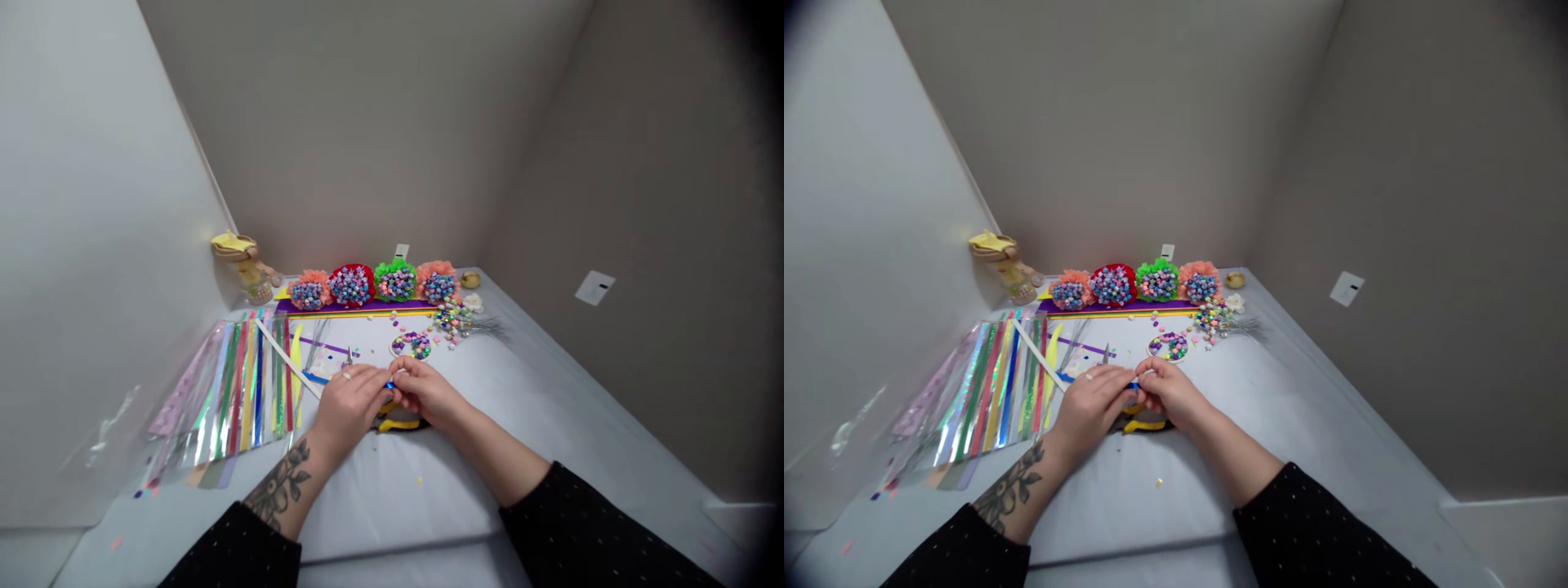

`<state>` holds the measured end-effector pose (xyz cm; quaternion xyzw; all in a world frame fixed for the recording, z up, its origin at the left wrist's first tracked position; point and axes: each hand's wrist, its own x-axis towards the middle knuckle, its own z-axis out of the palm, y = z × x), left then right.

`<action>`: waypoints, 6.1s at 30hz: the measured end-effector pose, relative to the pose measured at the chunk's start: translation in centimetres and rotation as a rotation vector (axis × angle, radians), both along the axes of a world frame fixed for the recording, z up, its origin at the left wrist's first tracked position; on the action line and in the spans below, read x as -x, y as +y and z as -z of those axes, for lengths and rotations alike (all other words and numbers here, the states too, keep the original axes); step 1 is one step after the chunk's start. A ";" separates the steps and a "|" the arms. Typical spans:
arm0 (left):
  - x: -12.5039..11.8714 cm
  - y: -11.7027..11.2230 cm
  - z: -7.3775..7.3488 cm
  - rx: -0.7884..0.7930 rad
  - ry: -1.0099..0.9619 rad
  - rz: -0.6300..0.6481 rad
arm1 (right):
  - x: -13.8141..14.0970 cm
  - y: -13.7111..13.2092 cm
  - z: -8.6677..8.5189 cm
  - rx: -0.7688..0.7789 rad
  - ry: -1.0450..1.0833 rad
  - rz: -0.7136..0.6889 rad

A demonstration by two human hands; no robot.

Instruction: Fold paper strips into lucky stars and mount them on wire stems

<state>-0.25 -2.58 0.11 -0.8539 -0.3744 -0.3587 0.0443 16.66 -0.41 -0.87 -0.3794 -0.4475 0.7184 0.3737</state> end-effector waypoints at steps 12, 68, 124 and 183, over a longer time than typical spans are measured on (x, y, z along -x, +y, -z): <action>0.8 0.1 -0.1 -0.038 0.089 -0.122 | -0.8 0.7 0.0 -0.256 -0.162 0.357; -2.0 0.1 -0.1 0.966 -0.683 -0.137 | 1.2 -0.3 -0.5 -0.051 -0.061 0.227; -0.3 1.2 -0.8 0.800 -0.803 -0.345 | 2.1 -1.8 -0.4 -0.114 -0.093 0.034; 0.4 1.8 0.5 1.121 -1.008 -0.186 | 0.2 -0.7 0.4 -1.150 -0.445 0.014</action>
